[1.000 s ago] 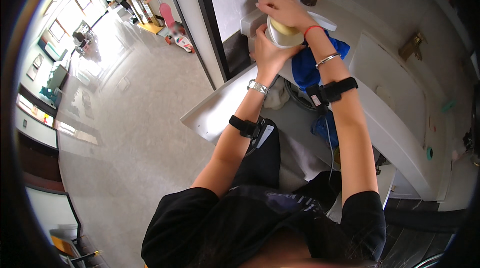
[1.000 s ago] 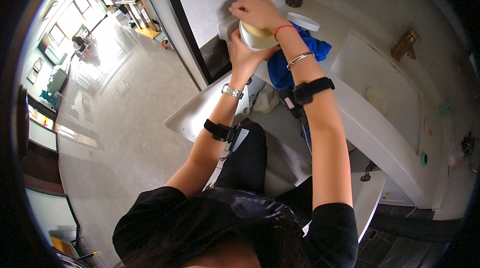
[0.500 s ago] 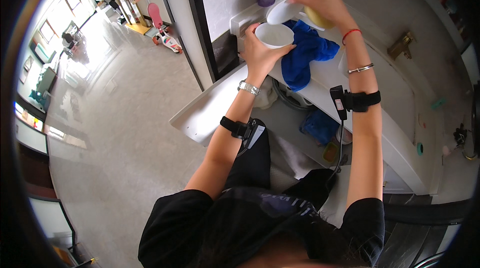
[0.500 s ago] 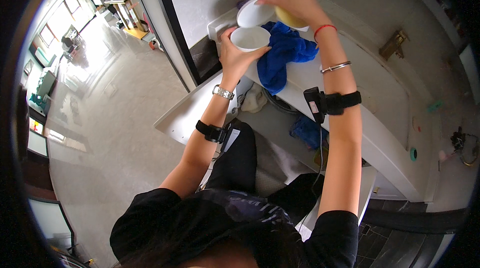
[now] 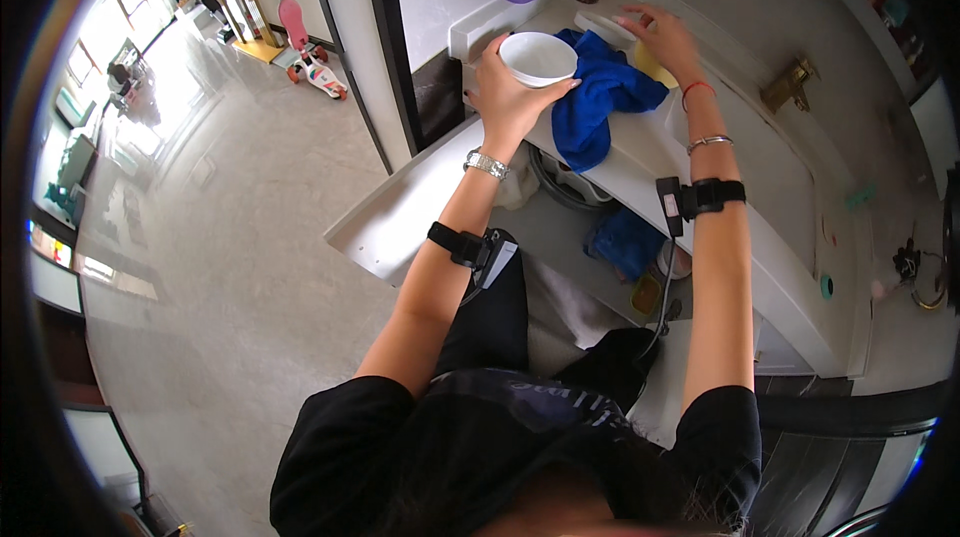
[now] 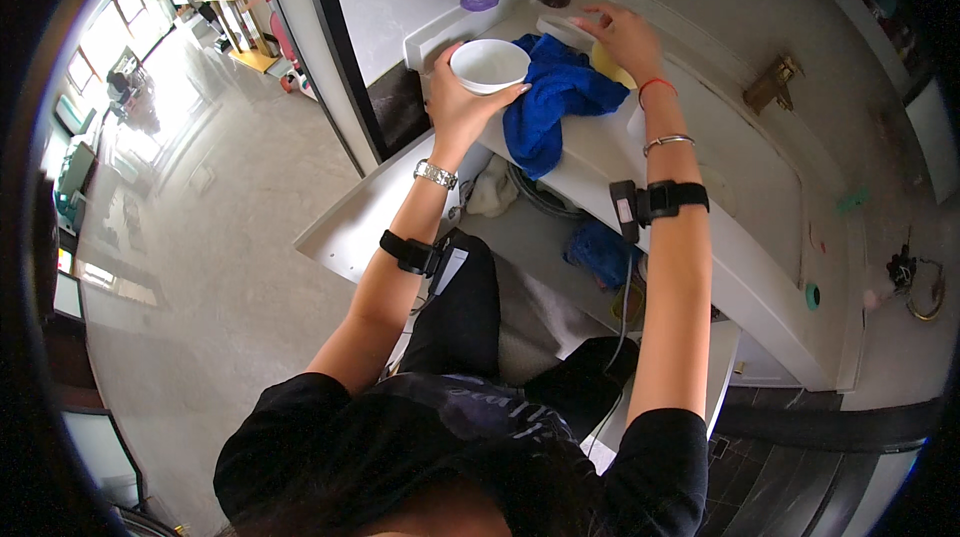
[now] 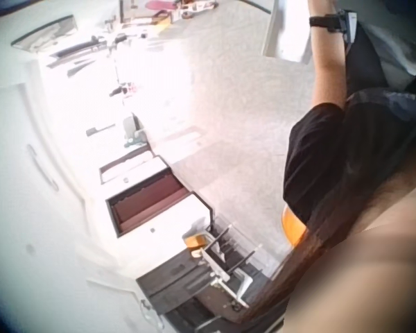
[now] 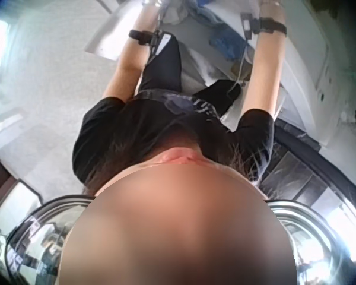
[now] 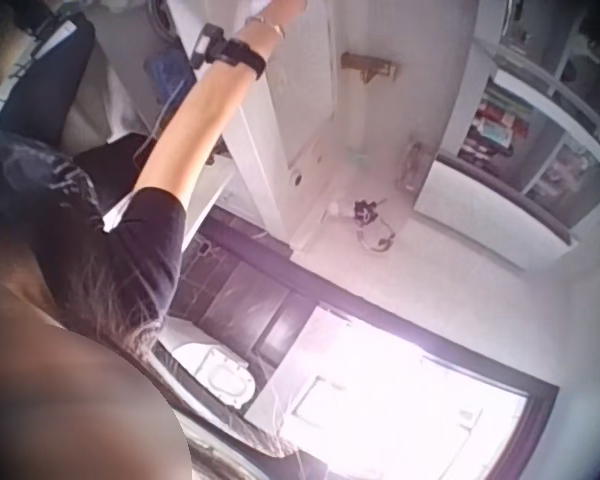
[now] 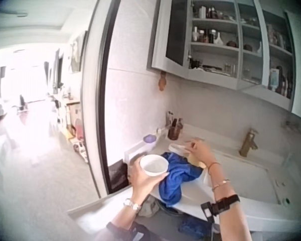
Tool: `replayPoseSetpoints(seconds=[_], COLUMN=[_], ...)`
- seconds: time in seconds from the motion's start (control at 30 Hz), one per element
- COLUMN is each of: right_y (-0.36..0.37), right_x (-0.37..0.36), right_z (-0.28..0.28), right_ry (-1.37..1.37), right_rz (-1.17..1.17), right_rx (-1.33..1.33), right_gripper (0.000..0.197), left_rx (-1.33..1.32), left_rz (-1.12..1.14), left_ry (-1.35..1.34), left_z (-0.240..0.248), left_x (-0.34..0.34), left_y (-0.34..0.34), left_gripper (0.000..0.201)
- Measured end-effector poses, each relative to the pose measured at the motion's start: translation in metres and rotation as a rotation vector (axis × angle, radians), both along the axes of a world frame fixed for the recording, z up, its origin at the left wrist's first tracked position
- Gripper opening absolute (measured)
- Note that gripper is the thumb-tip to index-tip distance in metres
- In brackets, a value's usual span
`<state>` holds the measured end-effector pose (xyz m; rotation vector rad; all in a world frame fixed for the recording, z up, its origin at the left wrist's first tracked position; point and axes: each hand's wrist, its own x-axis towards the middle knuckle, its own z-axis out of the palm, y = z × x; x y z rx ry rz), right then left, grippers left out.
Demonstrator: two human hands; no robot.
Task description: The person washes a white plate at a bathroom sink using a yellow sponge and running water. They rinse the plate, apply soap, scrub both sides, and rinse again before placing it aside.
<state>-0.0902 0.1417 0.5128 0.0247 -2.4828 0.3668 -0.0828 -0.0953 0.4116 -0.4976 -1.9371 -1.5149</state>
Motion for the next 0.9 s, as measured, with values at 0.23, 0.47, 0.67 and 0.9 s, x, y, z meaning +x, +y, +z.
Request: replayPoseSetpoints(seconds=[0.23, 0.47, 0.67, 0.9], right_y=[-0.058, -0.118, -0.094, -0.082], right_x=[0.015, -0.022, -0.005, 0.007], right_z=[0.064, 0.008, 0.001, -0.007], right_ry=[0.537, 0.312, 0.035, -0.061], right_rz=[0.181, 0.521, 0.561, 0.549], right_rx=[0.094, 0.189, 0.311, 0.473], right_gripper=[0.045, 0.048, 0.042, 0.039], left_rx=[-0.043, -0.014, -0.067, -0.008], left_rz=[0.081, 0.063, 0.119, 0.091], left_ry=[0.0, 0.011, 0.004, 0.029], left_z=[-0.001, -0.003, -0.004, -0.008], left_x=[0.002, -0.001, -0.001, 0.005], left_y=[0.004, 0.003, 0.005, 0.009], left_gripper=[0.091, 0.095, 0.098, 0.097])
